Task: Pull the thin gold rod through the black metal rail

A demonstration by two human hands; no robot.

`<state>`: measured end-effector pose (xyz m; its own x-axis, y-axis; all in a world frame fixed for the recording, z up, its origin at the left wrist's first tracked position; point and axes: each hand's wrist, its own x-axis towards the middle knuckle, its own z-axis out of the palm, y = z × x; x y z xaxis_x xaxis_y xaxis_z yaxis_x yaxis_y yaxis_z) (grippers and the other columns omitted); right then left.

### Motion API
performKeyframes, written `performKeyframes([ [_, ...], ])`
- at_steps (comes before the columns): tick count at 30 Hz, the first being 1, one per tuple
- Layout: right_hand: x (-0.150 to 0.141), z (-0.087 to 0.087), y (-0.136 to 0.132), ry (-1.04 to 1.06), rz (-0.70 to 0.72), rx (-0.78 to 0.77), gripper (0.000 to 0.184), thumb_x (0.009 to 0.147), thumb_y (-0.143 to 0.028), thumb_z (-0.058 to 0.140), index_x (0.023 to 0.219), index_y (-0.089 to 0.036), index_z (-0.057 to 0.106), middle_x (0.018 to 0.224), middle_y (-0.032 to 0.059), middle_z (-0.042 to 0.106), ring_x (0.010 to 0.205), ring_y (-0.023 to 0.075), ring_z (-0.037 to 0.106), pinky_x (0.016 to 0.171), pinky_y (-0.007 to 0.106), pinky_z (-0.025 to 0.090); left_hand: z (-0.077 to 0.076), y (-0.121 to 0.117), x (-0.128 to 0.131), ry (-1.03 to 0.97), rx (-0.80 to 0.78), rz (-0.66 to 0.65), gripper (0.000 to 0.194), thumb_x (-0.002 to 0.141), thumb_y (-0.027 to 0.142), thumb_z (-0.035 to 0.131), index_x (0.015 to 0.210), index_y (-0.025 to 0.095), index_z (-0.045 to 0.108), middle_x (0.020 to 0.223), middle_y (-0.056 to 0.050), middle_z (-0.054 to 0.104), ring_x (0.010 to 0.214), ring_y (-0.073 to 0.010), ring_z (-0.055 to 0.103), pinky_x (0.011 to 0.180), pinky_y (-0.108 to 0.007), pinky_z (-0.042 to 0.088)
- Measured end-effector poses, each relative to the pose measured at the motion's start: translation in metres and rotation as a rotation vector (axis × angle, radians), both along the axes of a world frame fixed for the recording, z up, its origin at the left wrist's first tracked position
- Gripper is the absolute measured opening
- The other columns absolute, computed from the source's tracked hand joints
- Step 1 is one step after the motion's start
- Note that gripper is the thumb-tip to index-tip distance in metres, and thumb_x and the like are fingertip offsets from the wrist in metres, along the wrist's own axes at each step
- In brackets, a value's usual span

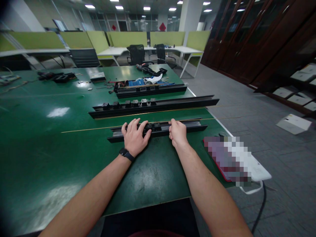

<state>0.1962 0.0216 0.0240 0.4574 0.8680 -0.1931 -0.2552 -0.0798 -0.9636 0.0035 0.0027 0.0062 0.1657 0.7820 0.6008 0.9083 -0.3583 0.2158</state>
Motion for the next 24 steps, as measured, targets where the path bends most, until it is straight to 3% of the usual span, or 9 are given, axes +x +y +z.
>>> performKeyframes([
  [8,0.0008,0.0019,-0.0020,-0.012,0.023,-0.007,0.025,0.098,-0.037,0.062,0.086,-0.015,0.063,0.045,-0.0064,0.048,0.025,0.0050,0.030,0.026,0.017,0.017,0.0000,-0.0001,-0.0002,0.000,0.003,0.000,0.041,0.100,0.049,0.053,0.136,0.031,0.064,0.149,-0.012,0.058,0.143,-0.0321,0.047,0.124,-0.059,0.018],
  [24,-0.0008,0.0024,-0.0018,-0.007,0.003,-0.002,0.018,0.098,-0.028,0.058,0.085,-0.016,0.061,0.045,-0.0073,0.047,0.025,0.0052,0.029,0.026,0.017,0.017,0.0012,-0.0007,0.0001,-0.019,-0.012,-0.006,0.041,0.099,0.049,0.055,0.135,0.032,0.064,0.149,-0.012,0.057,0.143,-0.0329,0.046,0.124,-0.060,0.017],
])
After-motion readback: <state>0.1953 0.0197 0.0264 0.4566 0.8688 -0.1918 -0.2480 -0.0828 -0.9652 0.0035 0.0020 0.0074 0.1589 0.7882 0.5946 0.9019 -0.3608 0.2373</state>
